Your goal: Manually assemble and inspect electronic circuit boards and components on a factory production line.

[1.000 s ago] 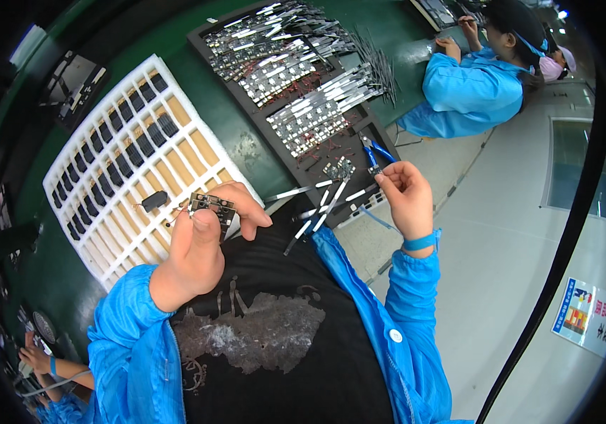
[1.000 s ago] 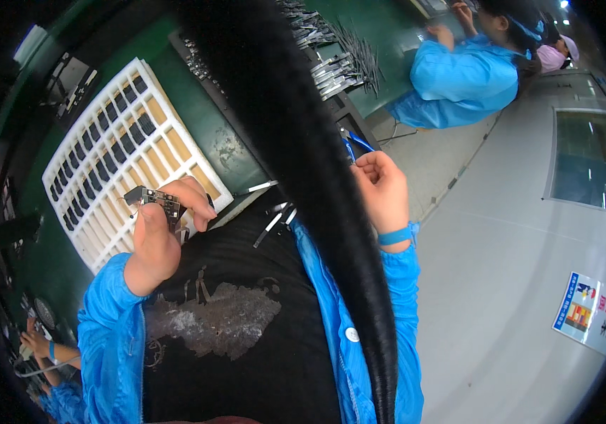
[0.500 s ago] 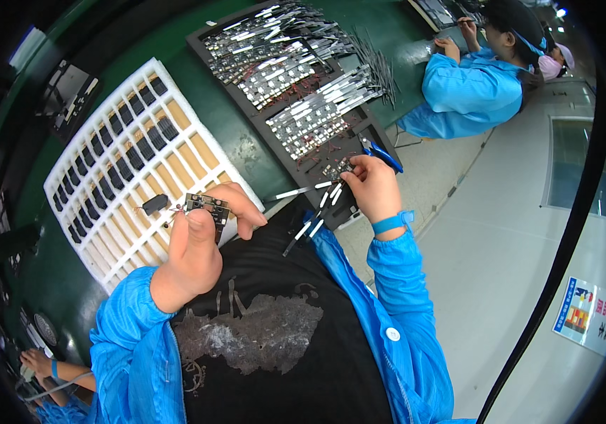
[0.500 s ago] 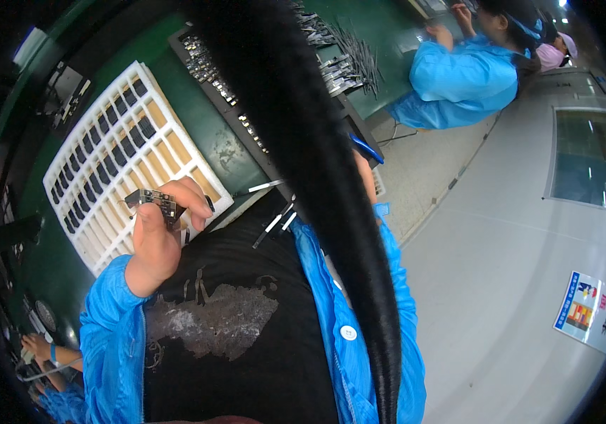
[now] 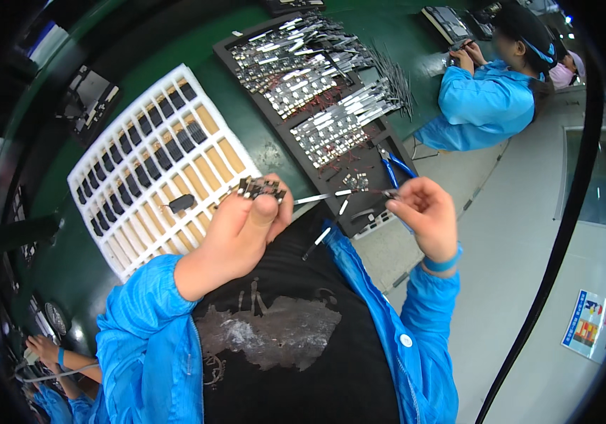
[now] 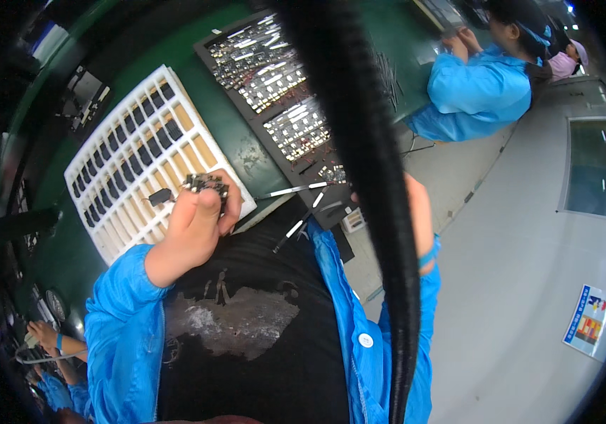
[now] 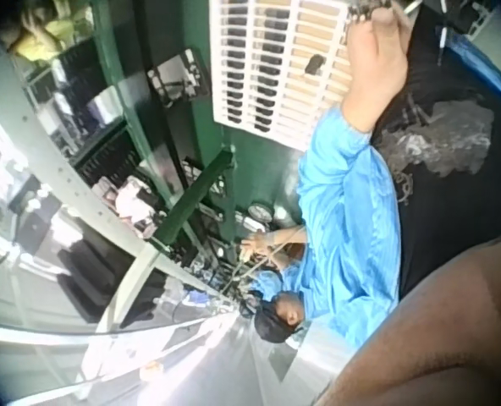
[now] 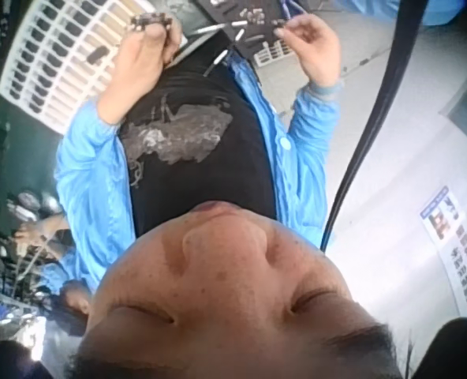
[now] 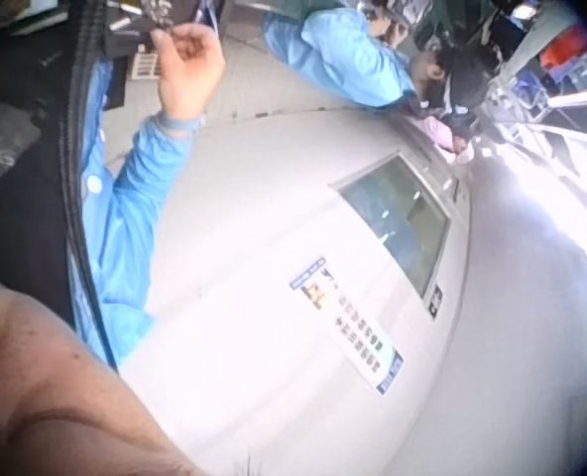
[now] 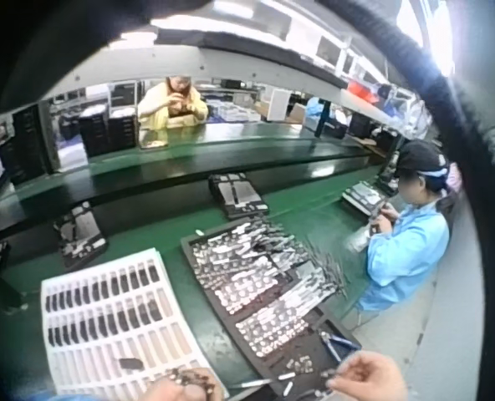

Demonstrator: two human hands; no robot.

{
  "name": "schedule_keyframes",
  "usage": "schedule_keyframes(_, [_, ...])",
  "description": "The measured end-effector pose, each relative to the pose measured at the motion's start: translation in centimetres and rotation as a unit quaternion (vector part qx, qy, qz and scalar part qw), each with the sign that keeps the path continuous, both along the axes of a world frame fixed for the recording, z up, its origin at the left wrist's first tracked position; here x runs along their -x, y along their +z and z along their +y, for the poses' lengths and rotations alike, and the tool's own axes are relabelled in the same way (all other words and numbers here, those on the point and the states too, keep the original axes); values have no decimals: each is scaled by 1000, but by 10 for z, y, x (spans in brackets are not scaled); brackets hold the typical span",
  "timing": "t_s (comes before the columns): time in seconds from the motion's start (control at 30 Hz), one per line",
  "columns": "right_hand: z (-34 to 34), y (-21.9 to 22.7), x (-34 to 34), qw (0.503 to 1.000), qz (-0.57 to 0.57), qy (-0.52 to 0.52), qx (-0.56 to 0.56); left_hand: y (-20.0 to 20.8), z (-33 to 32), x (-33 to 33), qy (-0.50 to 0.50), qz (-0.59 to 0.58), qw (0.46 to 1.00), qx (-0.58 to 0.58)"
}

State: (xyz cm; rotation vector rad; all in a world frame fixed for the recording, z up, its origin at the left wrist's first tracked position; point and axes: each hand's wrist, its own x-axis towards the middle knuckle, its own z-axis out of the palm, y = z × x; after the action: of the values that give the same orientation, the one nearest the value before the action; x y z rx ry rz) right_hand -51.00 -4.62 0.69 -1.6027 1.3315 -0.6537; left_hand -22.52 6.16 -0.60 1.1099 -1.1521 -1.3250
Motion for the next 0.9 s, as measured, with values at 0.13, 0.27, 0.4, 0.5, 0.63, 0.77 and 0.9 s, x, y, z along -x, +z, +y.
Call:
schedule_keyframes(0.13, [23, 59, -9, 983, -141, 95, -71, 0, -14, 13, -6, -8, 999, 45])
schedule_keyframes(0.27, [31, 82, -38, 960, -140, 226, -85, 2, -27, 23, -84, -73, 981, 159])
schedule_keyframes(0.4, [33, 69, -64, 964, -146, 197, -100, -1, -14, 27, -177, 41, 983, 21])
schedule_keyframes(0.5, [33, 59, -75, 938, -255, 152, -178, -5, -10, 31, -143, 51, 987, 48])
schedule_keyframes(0.63, [28, 37, -79, 954, -238, 153, -102, -20, 1, 30, -112, 44, 993, 18])
schedule_keyframes(0.77, [26, 35, -84, 953, -239, 158, -96, -25, -2, 29, -103, -59, 990, 75])
schedule_keyframes(0.9, [26, 40, -84, 937, -268, 160, -160, 7, -11, 27, -121, -99, 986, 60])
